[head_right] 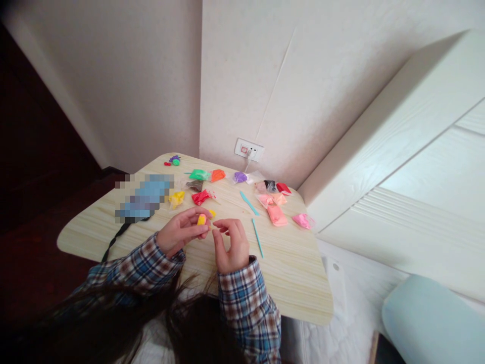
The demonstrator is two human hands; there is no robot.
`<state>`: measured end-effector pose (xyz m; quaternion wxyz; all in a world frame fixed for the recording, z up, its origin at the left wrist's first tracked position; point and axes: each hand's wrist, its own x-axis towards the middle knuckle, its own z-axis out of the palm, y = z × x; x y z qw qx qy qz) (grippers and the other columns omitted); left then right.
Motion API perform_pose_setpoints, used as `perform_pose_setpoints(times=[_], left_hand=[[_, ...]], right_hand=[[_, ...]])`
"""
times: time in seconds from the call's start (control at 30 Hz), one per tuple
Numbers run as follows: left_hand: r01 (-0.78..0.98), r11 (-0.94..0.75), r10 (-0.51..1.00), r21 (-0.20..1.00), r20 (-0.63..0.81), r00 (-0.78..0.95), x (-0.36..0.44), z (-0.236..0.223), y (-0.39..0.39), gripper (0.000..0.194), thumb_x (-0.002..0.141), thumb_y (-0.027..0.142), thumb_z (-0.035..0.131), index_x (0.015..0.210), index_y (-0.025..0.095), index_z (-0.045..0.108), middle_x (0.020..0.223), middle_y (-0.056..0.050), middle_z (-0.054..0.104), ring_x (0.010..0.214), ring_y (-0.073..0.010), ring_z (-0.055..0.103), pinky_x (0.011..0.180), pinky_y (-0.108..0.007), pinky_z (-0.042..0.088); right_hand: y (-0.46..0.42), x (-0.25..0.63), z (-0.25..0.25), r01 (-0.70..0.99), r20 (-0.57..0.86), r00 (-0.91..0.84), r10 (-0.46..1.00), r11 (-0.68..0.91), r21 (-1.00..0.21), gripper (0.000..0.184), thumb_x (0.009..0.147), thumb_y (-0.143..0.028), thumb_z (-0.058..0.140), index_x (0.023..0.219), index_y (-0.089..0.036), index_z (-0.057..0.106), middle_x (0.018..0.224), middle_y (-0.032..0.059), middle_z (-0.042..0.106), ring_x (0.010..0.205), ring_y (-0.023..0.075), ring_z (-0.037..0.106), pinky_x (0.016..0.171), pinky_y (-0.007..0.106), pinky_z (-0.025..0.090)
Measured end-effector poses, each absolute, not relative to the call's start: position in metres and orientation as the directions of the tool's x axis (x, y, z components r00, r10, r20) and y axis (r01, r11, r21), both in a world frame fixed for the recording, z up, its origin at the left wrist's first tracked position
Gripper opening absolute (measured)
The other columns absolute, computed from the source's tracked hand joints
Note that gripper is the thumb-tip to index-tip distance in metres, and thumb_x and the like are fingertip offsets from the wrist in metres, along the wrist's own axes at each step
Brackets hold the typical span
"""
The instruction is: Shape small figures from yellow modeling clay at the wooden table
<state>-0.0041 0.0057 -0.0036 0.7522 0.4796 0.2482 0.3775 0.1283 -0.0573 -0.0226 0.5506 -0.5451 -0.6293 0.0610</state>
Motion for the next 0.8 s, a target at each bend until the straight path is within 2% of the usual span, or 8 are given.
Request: perform_pose_setpoints(times=[0.3, 0.5, 0.8], left_hand=[[-0.368, 0.368, 0.746, 0.854, -0.035, 0.665, -0.0051, -0.0036, 0.0056, 0.035, 0.060, 0.026, 0.079, 0.085, 0.013, 0.058, 0.063, 0.005, 0.055, 0.050, -0.0026, 0.050, 0.048, -0.014, 0.036], [-0.355, 0.376, 0.739, 0.856, -0.046, 0.672, -0.0057, -0.0059, 0.0057, 0.033, 0.061, 0.025, 0.078, 0.085, 0.013, 0.059, 0.065, 0.005, 0.056, 0.053, -0.0031, 0.051, 0.049, -0.015, 0.037], [-0.340, 0.372, 0.727, 0.864, -0.043, 0.685, -0.0048, -0.0078, 0.0070, 0.034, 0.062, 0.025, 0.078, 0.087, 0.013, 0.059, 0.066, 0.004, 0.056, 0.054, -0.0036, 0.051, 0.050, -0.016, 0.036]], right_hand=[[-0.0553, 0.1303, -0.0215, 0.636, 0.628, 0.022, 0.778, 0.474, -0.609, 0.006, 0.085, -0.021, 0.052, 0.086, -0.017, 0.056, 0.080, 0.0044, 0.061, 0.075, 0.0145, 0.056, 0.065, 0.029, 0.049], [-0.0581, 0.1277, -0.0195, 0.616, 0.651, 0.106, 0.751, 0.464, -0.636, 0.004, 0.083, -0.021, 0.055, 0.087, -0.019, 0.055, 0.079, 0.0027, 0.061, 0.074, 0.0138, 0.056, 0.065, 0.028, 0.048], [-0.0595, 0.1277, -0.0156, 0.605, 0.680, 0.092, 0.727, 0.502, -0.618, 0.002, 0.082, -0.018, 0.057, 0.085, -0.019, 0.056, 0.076, 0.0012, 0.061, 0.071, 0.0129, 0.055, 0.064, 0.027, 0.047]])
